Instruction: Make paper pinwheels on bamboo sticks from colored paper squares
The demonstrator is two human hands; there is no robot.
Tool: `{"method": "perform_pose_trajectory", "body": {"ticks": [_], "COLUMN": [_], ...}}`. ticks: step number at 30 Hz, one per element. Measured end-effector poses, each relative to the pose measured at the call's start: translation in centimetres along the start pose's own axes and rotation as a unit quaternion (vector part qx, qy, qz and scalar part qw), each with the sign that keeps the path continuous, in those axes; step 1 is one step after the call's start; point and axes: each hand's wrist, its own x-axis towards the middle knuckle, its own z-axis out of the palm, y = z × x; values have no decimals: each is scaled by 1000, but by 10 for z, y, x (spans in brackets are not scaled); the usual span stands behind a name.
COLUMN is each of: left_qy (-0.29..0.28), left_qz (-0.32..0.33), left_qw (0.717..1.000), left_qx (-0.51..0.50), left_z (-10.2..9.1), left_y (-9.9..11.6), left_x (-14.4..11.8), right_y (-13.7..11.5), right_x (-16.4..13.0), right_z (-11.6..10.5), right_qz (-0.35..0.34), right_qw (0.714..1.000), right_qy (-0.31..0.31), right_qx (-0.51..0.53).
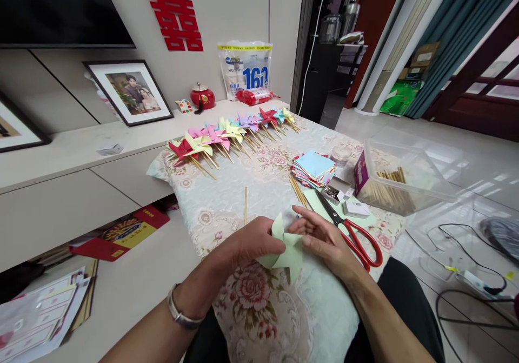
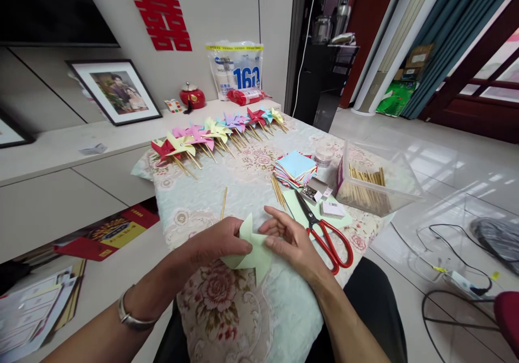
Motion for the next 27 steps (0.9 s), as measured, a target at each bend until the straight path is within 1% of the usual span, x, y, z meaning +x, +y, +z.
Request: {"method": "perform_pose_trajectory", "body": {"ticks": [2,6,8,12,16,19,23,25,27], "left_qy": [-12,-5,-7,-26,-8,-21,-14,-5,-2], "left_qz": [6,3,-3,8,-26,-26,-48,-34,-1], "left_qw": [999,992,986,974,951,944,935,944,961], "left_qx": [47,128,165,224,309,328,352,329,278], "left_z": [-2,-1,1,6,9,11,13,13,10], "left_y": [3,13,21,41,56,61,59,55,49], "left_x": [2,7,9,10,12,14,17,18,19], "right_y": [-2,-5,-5,-4,-3,-2,-1,-1,-1], "right_x": [-1,-2,-2,-1,0,1,1,1,1], "right_z": [3,4,3,4,6,7,8,8,9], "right_qz": [28,46,49,56,62,59,56,54,53], "right_qw": [999,998,998,997,995,994,992,992,993], "right_qy": [-28,-40,-35,-13,15,18,21,24,33], "right_qx": [7,-17,-31,-61,-77,-92,-113,-110,-96]}}
